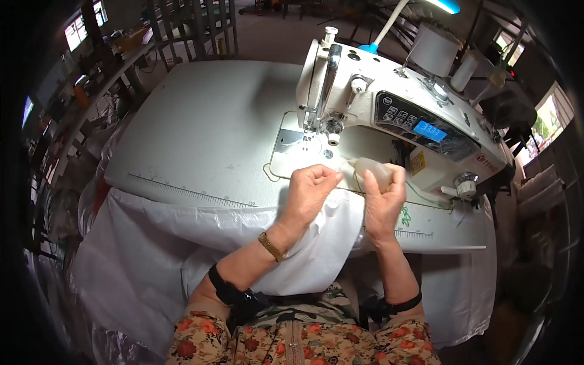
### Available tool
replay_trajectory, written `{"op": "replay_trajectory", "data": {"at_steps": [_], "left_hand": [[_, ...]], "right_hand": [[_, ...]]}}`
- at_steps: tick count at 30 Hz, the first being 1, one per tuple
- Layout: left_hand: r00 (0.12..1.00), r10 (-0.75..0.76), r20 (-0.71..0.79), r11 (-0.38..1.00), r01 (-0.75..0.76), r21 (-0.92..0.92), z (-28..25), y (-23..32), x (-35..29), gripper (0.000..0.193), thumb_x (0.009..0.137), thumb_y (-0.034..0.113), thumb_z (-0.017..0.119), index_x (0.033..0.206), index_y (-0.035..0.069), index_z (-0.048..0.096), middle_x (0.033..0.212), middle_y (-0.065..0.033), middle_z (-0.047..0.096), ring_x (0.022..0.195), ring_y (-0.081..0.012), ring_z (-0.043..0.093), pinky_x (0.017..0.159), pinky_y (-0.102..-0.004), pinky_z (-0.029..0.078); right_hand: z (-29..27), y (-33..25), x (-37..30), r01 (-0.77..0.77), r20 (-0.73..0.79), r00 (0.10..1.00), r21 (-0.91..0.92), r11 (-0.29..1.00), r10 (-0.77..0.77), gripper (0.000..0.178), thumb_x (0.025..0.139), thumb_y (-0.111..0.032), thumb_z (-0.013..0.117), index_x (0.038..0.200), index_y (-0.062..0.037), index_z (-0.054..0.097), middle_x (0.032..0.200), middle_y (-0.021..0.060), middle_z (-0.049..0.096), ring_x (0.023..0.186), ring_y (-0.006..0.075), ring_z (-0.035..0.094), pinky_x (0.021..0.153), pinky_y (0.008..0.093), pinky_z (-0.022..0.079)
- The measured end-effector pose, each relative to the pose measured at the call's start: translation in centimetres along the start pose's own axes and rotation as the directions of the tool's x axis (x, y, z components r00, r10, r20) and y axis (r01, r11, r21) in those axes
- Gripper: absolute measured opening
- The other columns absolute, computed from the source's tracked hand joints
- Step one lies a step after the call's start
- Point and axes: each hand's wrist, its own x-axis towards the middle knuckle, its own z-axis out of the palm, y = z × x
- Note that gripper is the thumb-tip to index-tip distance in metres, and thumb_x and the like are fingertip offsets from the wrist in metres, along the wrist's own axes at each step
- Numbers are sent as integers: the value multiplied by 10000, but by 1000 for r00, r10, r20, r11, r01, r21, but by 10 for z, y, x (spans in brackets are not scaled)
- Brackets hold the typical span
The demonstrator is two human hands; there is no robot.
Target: Sewing together large sheets of white plastic material using an industrial sewing machine.
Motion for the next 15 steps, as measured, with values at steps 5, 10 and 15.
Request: {"op": "replay_trajectory", "data": {"at_steps": [5, 10, 15], "left_hand": [[995, 3, -103, 960, 26, 279, -22, 1, 9, 164, 885, 107, 697, 813, -39, 683, 689, 11, 646, 618, -23, 513, 532, -206, 412], [983, 69, -170, 970, -27, 240, -35, 1, 12, 184, 887, 108, 690, 807, -58, 677, 661, -17, 637, 593, -41, 504, 516, -243, 417], [984, 47, -171, 964, 0, 264, -42, 4, 13, 174, 897, 109, 687, 819, -46, 683, 719, -17, 670, 638, -37, 535, 552, -222, 444]], "right_hand": [[23, 17, 11, 28, 51, 998, -118, 993, -22, 226, 882, -132, 700, 970, 0, 539, 898, 73, 606, 817, 123, 551, 741, 283, 479], [42, 21, 18, 64, 121, 992, -161, 985, -45, 215, 895, -107, 686, 989, -12, 518, 873, 52, 581, 788, 95, 539, 699, 263, 473], [55, 21, 20, 102, 115, 989, -97, 990, -91, 249, 871, -131, 716, 963, -5, 522, 809, 82, 612, 707, 117, 557, 620, 287, 479]]}}
